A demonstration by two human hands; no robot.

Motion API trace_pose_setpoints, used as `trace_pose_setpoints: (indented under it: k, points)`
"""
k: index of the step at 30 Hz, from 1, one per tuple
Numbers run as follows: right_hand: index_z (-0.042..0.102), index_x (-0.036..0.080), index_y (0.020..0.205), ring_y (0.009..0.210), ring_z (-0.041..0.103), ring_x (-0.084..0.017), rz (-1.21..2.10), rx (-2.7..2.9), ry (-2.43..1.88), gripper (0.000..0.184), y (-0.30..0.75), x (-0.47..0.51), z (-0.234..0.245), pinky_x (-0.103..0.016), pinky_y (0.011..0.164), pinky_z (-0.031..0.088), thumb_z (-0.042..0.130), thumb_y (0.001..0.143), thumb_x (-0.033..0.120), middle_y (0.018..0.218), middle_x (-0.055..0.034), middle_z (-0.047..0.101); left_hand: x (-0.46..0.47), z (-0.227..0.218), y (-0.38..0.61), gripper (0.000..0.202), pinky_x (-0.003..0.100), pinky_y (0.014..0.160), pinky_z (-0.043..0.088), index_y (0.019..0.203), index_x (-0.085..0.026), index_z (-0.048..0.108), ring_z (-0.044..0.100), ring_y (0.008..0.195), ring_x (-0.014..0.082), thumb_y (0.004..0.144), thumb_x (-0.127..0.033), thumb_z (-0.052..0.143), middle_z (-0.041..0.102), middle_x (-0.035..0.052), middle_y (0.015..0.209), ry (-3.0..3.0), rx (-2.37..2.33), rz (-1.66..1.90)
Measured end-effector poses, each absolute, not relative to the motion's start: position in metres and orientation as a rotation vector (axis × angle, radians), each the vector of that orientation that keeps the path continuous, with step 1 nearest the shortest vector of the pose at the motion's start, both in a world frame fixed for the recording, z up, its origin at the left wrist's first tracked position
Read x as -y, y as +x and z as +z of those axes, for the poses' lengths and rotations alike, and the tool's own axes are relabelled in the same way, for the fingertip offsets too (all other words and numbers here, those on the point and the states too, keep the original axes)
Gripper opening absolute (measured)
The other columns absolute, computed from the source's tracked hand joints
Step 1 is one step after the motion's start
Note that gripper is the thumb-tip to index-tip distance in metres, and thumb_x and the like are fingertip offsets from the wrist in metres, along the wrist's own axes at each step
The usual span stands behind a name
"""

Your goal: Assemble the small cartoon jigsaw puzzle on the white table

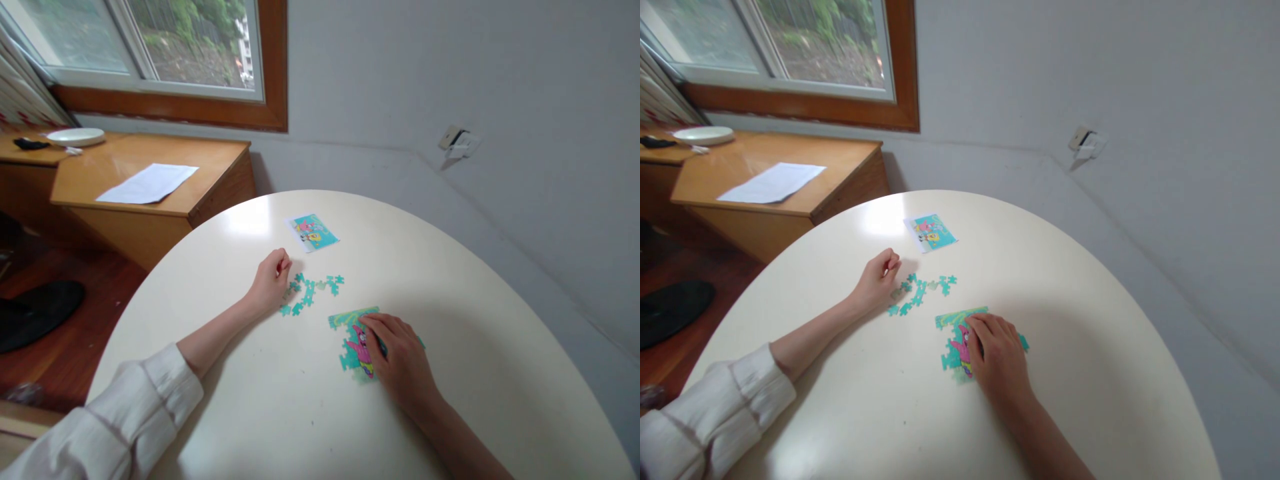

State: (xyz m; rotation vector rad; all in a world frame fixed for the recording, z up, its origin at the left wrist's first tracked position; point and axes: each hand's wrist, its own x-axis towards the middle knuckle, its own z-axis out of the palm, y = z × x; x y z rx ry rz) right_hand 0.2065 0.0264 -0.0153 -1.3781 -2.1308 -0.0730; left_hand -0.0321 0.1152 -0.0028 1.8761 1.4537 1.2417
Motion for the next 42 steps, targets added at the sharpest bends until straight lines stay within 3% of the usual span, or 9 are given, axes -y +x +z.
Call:
trace_pose_setpoints:
  k: [7,13,17,20,24,42]
  points:
    - [0.063,0.019,0.089,0.082,0.058,-0.019,-0.081,2.136,-1.38,0.022,0.206,-0.027,-0.014,-0.033,0.075,0.044,0.041,0.084,0.019,0.087,-0.0059,0.066,-0.113,0.001,-0.031,0.022,0.023,0.054,0.026,0.062,-0.02,0.023,0.027,0.055,0.0093,0.076,-0.017,0.039,0.029,-0.0057,0.057,1.83,-1.459,1.255]
    - [0.062,0.019,0.087,0.081,0.058,-0.018,-0.089,2.143,-1.372,0.022,0.206,-0.026,-0.014,-0.033,0.075,0.043,0.041,0.084,0.018,0.087,-0.0059,0.065,-0.113,0.001,-0.034,0.02,0.022,0.051,0.027,0.062,-0.02,0.033,0.031,0.051,0.0085,0.075,-0.025,0.046,0.032,-0.0066,0.053,1.781,-1.566,1.2]
    - [0.062,0.018,0.088,0.082,0.058,-0.018,-0.098,2.151,-1.366,0.021,0.207,-0.026,-0.014,-0.033,0.076,0.043,0.041,0.084,0.018,0.087,-0.0058,0.065,-0.113,0.004,-0.035,0.01,0.023,0.054,0.032,0.065,-0.018,0.046,0.04,0.053,0.0102,0.071,-0.025,0.051,0.043,-0.0041,0.057,1.947,-1.569,0.923]
    - [0.063,0.018,0.088,0.082,0.057,-0.018,-0.098,2.157,-1.358,0.021,0.208,-0.026,-0.015,-0.033,0.076,0.043,0.042,0.084,0.018,0.087,-0.0058,0.065,-0.114,0.004,-0.04,0.015,0.025,0.057,0.036,0.071,-0.017,0.053,0.045,0.059,0.0127,0.068,-0.031,0.058,0.051,-0.0005,0.067,2.145,-1.485,0.689]
    - [0.063,0.019,0.087,0.081,0.057,-0.018,-0.1,2.142,-1.358,0.022,0.207,-0.027,-0.015,-0.033,0.075,0.043,0.042,0.084,0.018,0.086,-0.0054,0.065,-0.118,0.003,-0.047,0.022,0.025,0.057,0.037,0.079,-0.017,0.053,0.048,0.061,0.014,0.068,-0.035,0.06,0.053,0.001,0.072,2.138,-1.526,0.612]
    - [0.063,0.019,0.088,0.082,0.057,-0.018,-0.071,2.146,-1.38,0.021,0.207,-0.027,-0.015,-0.033,0.075,0.043,0.043,0.083,0.017,0.086,-0.0053,0.064,-0.118,0.012,-0.043,0.016,0.027,0.058,0.039,0.065,-0.018,0.056,0.049,0.059,0.0159,0.061,-0.03,0.067,0.053,0.0019,0.069,2.142,-1.573,0.463]
